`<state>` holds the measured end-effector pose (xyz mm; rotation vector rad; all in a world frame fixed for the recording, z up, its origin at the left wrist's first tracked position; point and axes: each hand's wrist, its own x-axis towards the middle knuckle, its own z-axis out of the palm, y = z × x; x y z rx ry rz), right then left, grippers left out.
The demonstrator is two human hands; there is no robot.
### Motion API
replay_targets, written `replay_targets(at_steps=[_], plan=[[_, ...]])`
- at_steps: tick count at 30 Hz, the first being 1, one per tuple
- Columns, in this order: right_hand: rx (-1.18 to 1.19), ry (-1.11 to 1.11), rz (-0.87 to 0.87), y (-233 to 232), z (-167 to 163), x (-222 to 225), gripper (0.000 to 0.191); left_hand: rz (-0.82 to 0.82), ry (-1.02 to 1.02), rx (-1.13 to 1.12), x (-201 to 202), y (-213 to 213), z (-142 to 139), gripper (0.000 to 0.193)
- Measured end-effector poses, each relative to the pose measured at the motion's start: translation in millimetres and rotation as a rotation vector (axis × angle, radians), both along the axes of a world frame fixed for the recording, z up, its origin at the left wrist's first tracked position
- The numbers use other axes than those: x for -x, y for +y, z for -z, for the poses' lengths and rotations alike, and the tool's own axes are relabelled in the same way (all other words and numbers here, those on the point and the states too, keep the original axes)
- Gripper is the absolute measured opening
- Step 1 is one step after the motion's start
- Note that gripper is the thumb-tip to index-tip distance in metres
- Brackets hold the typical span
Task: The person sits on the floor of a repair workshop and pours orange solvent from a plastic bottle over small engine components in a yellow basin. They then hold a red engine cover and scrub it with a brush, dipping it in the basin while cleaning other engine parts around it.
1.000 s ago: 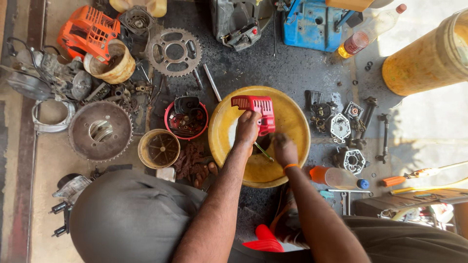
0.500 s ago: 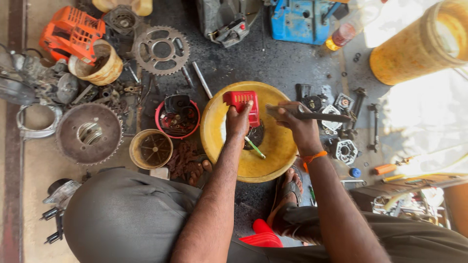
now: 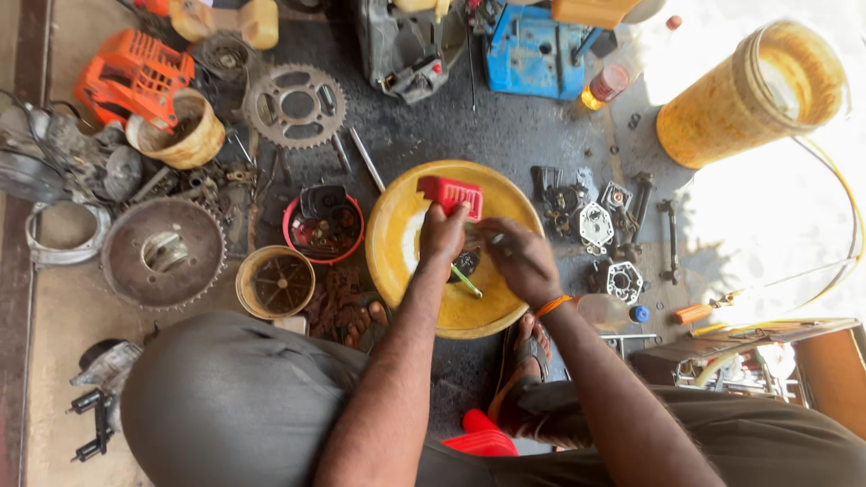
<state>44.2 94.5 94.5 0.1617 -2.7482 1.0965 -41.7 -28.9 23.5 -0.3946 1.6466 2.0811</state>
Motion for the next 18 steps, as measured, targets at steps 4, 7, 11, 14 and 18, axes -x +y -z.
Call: replay_targets(at_steps=[4,7,11,14,18], plan=[[0.118,0.020,0.053,-3.0,-5.0,0.7,0.027,-0.064,0.102,0.189,-0.7,-9.8,-7.4,0.049],[-0.006,-0.012,-0.021,-8.7,-13.1,3.3,0.032,-0.045,-0.028,0.048,3.6,-15.6,-12.4,0.052],[-0.149,0.118,-0.048,-9.7,-23.9,9.5,0.023,0.114,0.164,0.477,8.8,-23.2,-10.6,0.070],[-0.163,0.026,-0.083,-10.0,-24.6,4.4,0.028,0.147,0.165,0.417,10.1,-25.5,-5.3,0.080],[-0.208,0.089,-0.133,-9.9,-20.8,2.1,0.018,0.221,0.081,0.347,9.7,-23.6,-4.6,0.080]])
